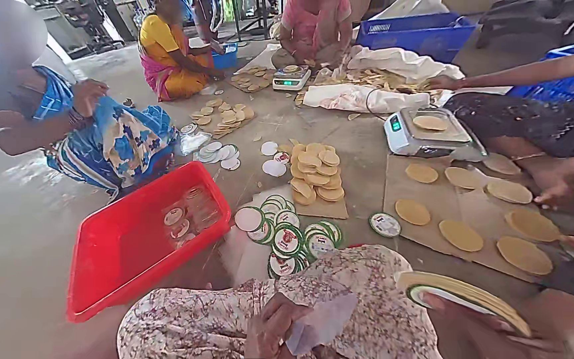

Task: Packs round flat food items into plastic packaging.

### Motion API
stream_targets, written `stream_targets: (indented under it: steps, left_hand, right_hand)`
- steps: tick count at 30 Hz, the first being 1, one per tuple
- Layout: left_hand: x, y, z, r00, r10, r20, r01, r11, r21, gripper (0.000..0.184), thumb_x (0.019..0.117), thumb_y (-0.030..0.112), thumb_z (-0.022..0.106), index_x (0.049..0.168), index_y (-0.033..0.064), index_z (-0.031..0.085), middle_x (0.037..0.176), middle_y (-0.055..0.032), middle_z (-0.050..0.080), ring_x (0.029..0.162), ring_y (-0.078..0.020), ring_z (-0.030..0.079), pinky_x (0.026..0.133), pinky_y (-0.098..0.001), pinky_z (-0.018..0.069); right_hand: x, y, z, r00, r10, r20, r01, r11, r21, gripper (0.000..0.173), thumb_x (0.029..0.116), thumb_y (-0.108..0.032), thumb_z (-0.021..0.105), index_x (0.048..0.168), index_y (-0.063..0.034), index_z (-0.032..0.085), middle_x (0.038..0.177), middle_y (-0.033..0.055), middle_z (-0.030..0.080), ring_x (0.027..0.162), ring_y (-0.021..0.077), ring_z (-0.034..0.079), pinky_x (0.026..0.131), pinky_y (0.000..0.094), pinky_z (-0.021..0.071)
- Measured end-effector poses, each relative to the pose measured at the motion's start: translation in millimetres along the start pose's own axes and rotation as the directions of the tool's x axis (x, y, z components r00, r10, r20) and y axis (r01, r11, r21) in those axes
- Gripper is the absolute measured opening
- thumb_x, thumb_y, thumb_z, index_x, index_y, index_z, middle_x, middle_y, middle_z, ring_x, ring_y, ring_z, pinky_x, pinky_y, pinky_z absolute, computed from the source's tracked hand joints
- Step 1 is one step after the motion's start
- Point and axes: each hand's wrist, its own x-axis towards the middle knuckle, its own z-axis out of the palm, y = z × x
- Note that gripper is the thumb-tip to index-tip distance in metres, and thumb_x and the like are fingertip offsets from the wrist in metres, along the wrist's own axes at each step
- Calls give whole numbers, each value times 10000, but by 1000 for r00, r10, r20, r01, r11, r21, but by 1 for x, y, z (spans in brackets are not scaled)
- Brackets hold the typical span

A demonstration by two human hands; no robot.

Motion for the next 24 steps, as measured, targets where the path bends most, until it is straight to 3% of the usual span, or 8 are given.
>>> stream_targets:
  steps: [2,5,7,14,18,20,22,24]
  left_hand:
    - [-1,5,2,999,26,39,-27,999,21,140,930,73,702,1030,-23,720,913,-119,681,880,-75,647,816,-154,526]
    - [-4,9,7,995,71,63,-74,996,53,116,919,43,684,999,-36,713,888,-136,679,848,-103,649,786,-157,524]
    - [-5,12,9,993,88,80,-93,993,65,110,939,65,676,987,-27,713,877,-131,672,835,-105,646,776,-158,524]
    - [-10,25,9,989,106,103,-108,994,11,124,950,32,627,988,-27,730,846,-148,670,808,-130,642,760,-175,517]
    - [-15,23,14,993,64,103,-49,989,-142,151,908,61,712,937,-88,710,877,-156,675,872,-107,635,825,-174,505]
    - [-21,20,19,994,-3,113,38,949,-312,175,919,73,702,1022,-69,700,1021,-102,690,1013,-39,620,925,-181,495]
    - [-28,20,23,981,-99,165,169,850,-499,218,969,130,679,1179,77,705,1157,54,721,1090,32,636,978,-213,529]
    - [-32,21,27,964,-174,199,261,749,-609,197,991,163,654,1171,187,729,1096,140,735,1022,58,651,928,-212,545]
  right_hand:
    - [17,-26,-2,970,-173,171,142,974,178,280,898,-157,783,1150,-271,744,1104,-138,745,1075,41,680,975,262,555]
    - [33,-65,10,880,-318,352,206,924,321,109,961,-194,712,1062,-182,753,1037,-78,763,1128,90,671,1056,294,506]
    - [37,-75,25,814,-387,434,224,897,380,172,1011,-233,635,1043,-114,755,1019,-23,770,1151,118,660,1089,322,473]
    - [34,-68,66,684,-389,617,167,907,387,159,994,-166,649,944,-61,757,907,49,761,1160,185,646,1153,378,386]
    - [31,-56,72,682,-319,658,67,923,378,135,957,-188,714,954,-58,751,952,55,752,1150,163,642,1096,340,441]
    - [29,-49,73,708,-252,660,2,935,354,208,925,-227,769,1036,-55,732,1036,54,726,1124,122,641,1029,295,503]
    - [25,-44,76,742,-174,648,-48,950,309,336,895,-227,792,1159,-49,683,1086,30,712,1045,58,662,914,234,565]
    - [20,-39,79,773,-107,626,-94,956,279,426,886,-213,797,1250,-68,630,1067,-2,717,960,24,685,842,210,595]
